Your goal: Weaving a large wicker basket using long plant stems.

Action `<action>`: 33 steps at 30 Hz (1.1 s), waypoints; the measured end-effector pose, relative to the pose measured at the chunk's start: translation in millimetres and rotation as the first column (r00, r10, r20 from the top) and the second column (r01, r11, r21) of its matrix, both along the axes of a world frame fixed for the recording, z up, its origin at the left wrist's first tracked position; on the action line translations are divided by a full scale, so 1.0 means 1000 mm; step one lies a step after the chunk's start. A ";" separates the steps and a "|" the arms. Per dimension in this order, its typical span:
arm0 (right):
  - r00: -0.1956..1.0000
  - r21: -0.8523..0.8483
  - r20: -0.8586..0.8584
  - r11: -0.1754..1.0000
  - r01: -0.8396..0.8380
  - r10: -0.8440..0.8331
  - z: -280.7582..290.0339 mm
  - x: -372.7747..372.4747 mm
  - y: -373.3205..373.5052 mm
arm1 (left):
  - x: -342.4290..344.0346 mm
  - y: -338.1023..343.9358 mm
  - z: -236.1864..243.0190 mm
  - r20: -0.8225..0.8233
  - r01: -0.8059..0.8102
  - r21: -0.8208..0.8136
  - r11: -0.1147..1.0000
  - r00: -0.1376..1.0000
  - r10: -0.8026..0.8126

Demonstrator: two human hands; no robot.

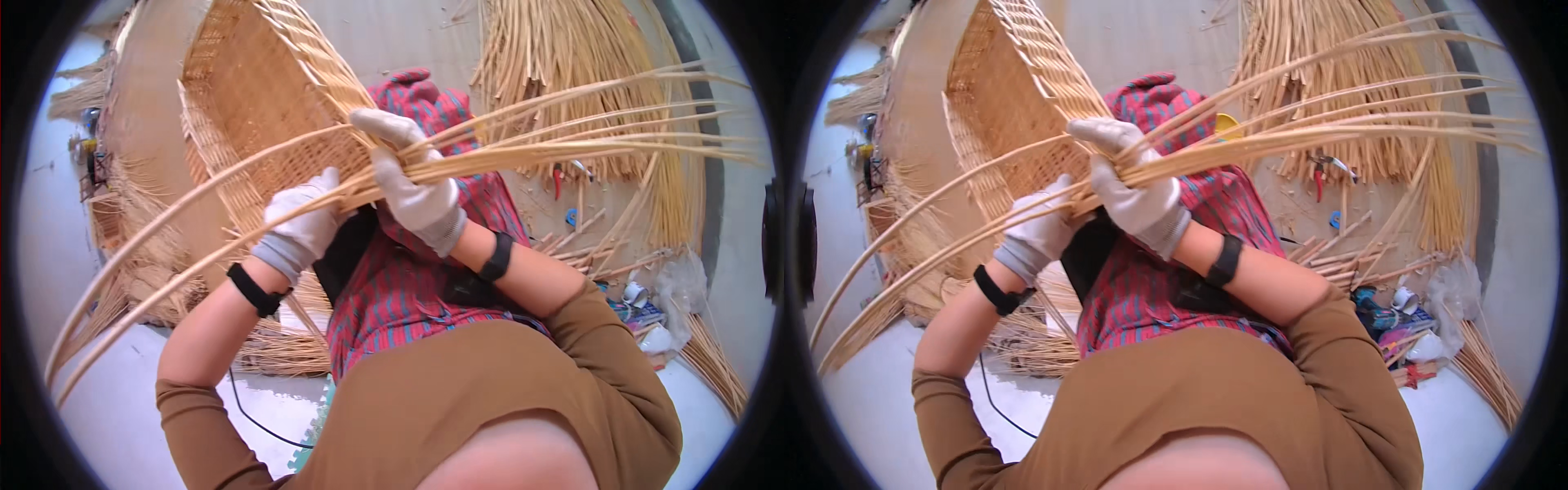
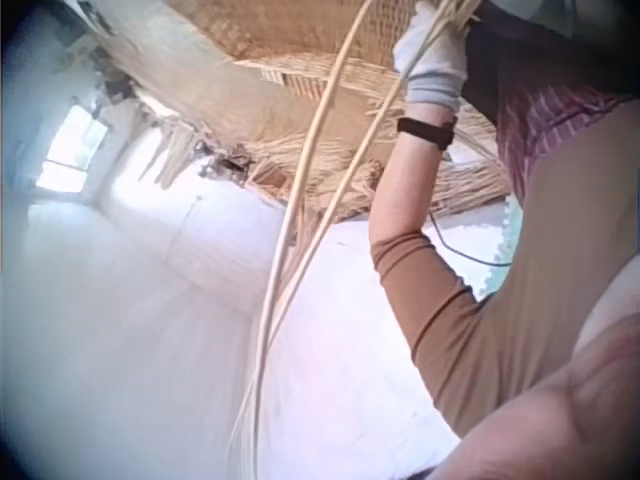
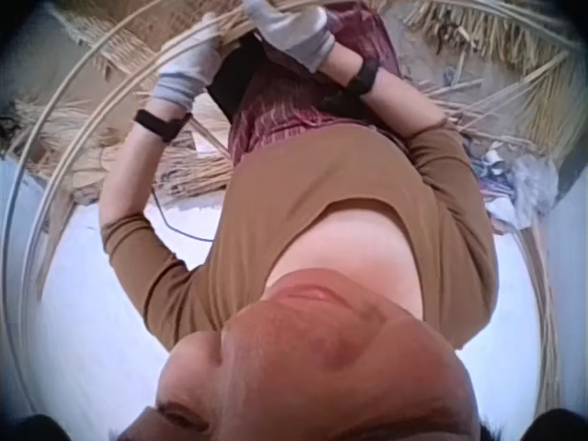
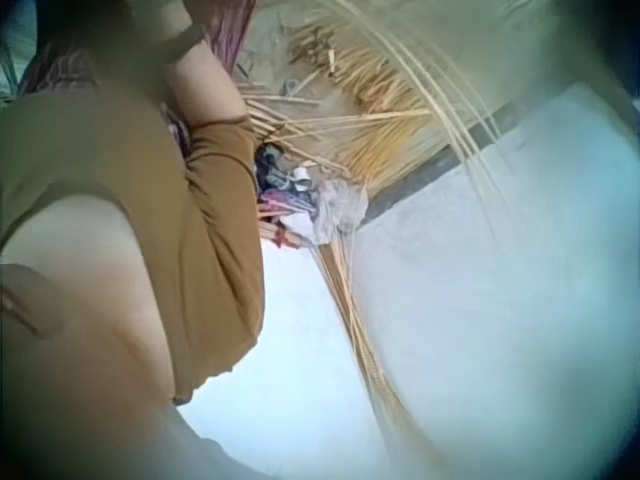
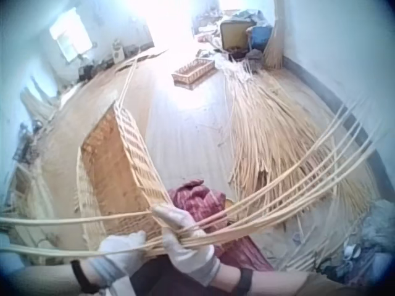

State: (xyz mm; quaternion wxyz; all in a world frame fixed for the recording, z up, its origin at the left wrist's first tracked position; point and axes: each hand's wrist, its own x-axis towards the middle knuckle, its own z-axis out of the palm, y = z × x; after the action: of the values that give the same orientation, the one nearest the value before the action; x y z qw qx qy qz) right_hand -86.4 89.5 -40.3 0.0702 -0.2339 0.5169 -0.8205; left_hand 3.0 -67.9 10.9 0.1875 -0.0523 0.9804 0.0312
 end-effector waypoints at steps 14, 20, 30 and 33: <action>0.975 0.156 0.181 0.975 -0.155 0.127 -0.007 -0.007 0.018 | 0.026 0.002 0.000 0.234 0.157 0.866 -0.475 0.713 0.661; 0.968 0.057 0.249 0.997 -0.049 0.033 -0.027 0.005 0.011 | 0.019 0.004 0.006 -0.107 0.095 0.994 0.050 0.796 0.596; 0.910 -0.044 0.380 0.985 -0.164 0.169 -0.024 -0.004 0.022 | -0.014 0.032 -0.006 -0.409 0.206 0.844 0.495 0.844 0.347; 0.922 0.039 0.317 0.968 -0.247 0.222 -0.019 -0.003 0.041 | -0.008 0.022 0.004 -0.400 0.145 0.773 0.618 0.867 0.298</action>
State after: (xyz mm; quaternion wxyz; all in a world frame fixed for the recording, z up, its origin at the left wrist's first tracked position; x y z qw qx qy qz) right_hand -89.0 130.4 -59.3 0.2574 -0.1593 0.4994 -0.8118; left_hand -5.0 -45.6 14.9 -0.0664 0.0009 0.8775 0.4749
